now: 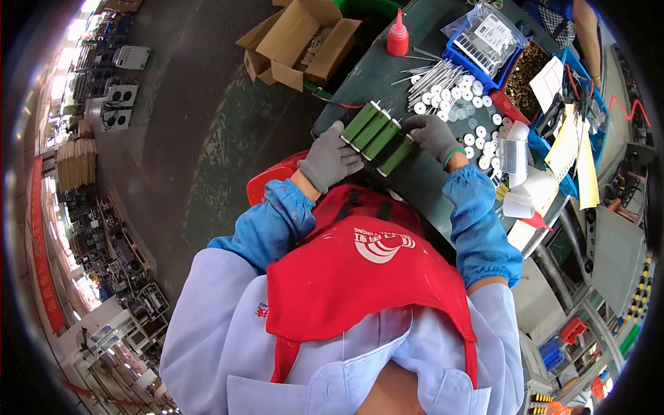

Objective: Assembling electronic battery or resistor components and installing them into a main electronic chassis.

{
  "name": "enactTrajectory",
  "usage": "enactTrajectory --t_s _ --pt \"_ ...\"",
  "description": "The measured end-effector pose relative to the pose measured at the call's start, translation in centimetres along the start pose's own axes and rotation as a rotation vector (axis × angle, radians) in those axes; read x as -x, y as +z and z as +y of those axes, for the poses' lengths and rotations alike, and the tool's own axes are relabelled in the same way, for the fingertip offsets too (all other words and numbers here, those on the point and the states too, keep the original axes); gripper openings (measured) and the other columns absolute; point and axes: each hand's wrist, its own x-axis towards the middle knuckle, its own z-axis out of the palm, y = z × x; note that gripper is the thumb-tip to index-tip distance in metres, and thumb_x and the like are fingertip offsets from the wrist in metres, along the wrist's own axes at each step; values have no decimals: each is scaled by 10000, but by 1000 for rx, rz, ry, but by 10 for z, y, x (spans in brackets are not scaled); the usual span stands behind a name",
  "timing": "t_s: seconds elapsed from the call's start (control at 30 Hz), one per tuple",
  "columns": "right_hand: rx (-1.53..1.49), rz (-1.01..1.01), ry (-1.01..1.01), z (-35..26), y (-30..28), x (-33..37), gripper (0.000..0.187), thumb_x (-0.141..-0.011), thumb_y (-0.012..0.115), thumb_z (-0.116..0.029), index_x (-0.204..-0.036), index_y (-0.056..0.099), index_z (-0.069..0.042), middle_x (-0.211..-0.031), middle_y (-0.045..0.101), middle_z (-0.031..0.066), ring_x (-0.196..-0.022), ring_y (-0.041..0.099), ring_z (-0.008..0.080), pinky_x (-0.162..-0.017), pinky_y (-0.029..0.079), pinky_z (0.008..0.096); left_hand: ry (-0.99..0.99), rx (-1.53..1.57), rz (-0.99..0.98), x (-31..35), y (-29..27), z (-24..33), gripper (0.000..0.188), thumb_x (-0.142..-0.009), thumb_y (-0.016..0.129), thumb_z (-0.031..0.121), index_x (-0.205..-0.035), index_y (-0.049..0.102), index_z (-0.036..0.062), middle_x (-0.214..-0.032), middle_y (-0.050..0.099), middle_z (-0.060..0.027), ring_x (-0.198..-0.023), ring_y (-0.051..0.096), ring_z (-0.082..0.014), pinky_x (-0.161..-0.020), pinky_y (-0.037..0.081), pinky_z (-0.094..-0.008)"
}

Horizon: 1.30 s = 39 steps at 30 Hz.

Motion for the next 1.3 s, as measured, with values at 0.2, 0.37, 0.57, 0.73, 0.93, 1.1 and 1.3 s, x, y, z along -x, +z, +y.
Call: enactTrajectory --t_s 0.2,0.37,0.57,0.73,0.93,1.1,1.3 --pt "39 11 -76 -3 1 1 423 -749 583 -67 -1155 685 -120 -946 706 167 -863 691 285 -809 532 367 -15 -7 59 13 19 -4 818 -888 532 564 -1433 317 -6 -1446 347 -232 -1340 300 -485 -1087 267 -606" --pt "152 16 -84 -17 4 6 421 -761 575 -67 -1161 685 -137 -935 708 174 -852 687 323 -799 534 387 24 90 63 4 16 -10 739 -881 549 536 -1393 391 27 -1412 389 -205 -1282 383 -453 -1067 300 -593" --pt "443 73 -185 -67 6 37 405 -793 559 -79 -1170 687 -159 -964 666 171 -914 645 350 -806 516 404 64 96 115 16 13 -16 582 -877 553 491 -1286 485 82 -1304 484 -146 -1173 472 -377 -1020 344 -536" --pt "747 127 -459 -101 13 49 296 -761 578 -74 -1033 692 -96 -915 603 173 -863 625 357 -751 515 451 130 182 44 14 -2 -20 531 -883 556 439 -1279 497 90 -1269 527 -122 -1107 521 -320 -959 401 -520" --pt "941 134 -428 -161 10 66 169 -800 594 -143 -872 714 -47 -951 651 179 -882 656 354 -756 538 434 253 161 -296 -2 -6 -11 347 -954 467 299 -1233 550 109 -1150 618 -99 -1015 595 -251 -950 446 -483" --pt "1057 196 -355 -205 -4 88 190 -802 608 -140 -908 717 -26 -979 652 203 -909 662 360 -784 534 436 385 222 -593 -20 5 3 325 -971 459 208 -1264 536 89 -1215 598 -103 -1070 598 -236 -974 457 -484" --pt "1071 361 -249 -226 -26 110 209 -767 622 -123 -931 684 -7 -1001 596 179 -903 638 343 -771 538 430 263 170 -738 17 52 35 359 -943 526 196 -1282 522 78 -1213 595 -100 -1093 593 -257 -937 487 -453"
